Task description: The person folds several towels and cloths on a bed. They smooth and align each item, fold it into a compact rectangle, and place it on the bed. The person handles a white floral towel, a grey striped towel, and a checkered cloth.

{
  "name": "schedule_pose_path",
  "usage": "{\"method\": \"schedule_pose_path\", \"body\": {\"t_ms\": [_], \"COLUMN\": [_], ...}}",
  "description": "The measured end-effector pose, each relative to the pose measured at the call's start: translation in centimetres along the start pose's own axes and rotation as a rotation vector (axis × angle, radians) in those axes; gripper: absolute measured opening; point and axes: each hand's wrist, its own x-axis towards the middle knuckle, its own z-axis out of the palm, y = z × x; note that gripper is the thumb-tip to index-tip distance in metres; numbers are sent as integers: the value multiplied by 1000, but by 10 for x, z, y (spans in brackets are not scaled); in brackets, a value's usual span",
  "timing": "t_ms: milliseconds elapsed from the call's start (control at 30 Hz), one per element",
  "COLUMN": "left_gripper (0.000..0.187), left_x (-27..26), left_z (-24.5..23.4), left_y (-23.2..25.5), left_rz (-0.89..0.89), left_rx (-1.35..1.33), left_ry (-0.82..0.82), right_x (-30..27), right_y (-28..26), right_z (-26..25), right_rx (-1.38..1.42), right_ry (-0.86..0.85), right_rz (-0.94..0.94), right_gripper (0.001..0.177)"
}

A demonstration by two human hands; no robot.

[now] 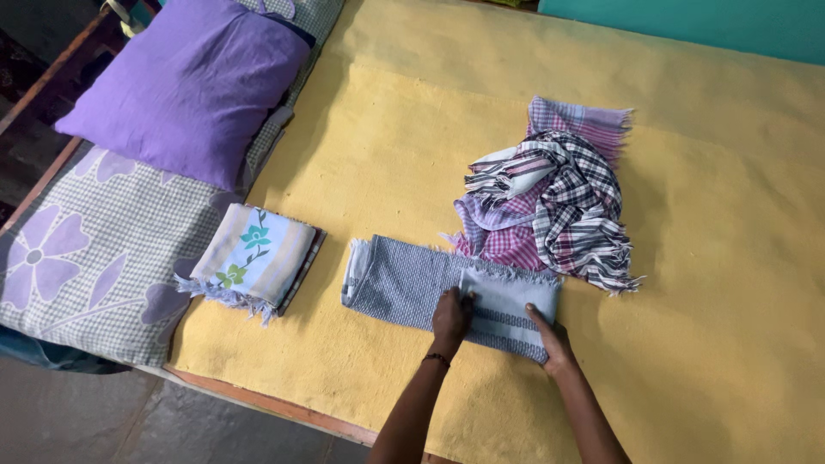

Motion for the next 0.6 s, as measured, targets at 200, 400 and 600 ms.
{"method": "schedule_pose_path", "body": {"t_ms": [200, 400, 600], "left_gripper": [33, 38, 64], "left_x": [-7, -20, -11], "left_z": [-8, -20, -47], "left_y": [0, 10, -2], "left_rz": [92, 241, 96], "left_rx": [-41, -147, -613], "left_ry": [133, 204, -376], "right_x": [1, -19, -61], "right_y": [9, 3, -10], "right_z": [-3, 12, 79], "right_rx": [18, 84, -156], "right_ry": [-8, -13, 54], "right_rz": [-90, -112, -190], "right_gripper": [79, 65, 50]}}
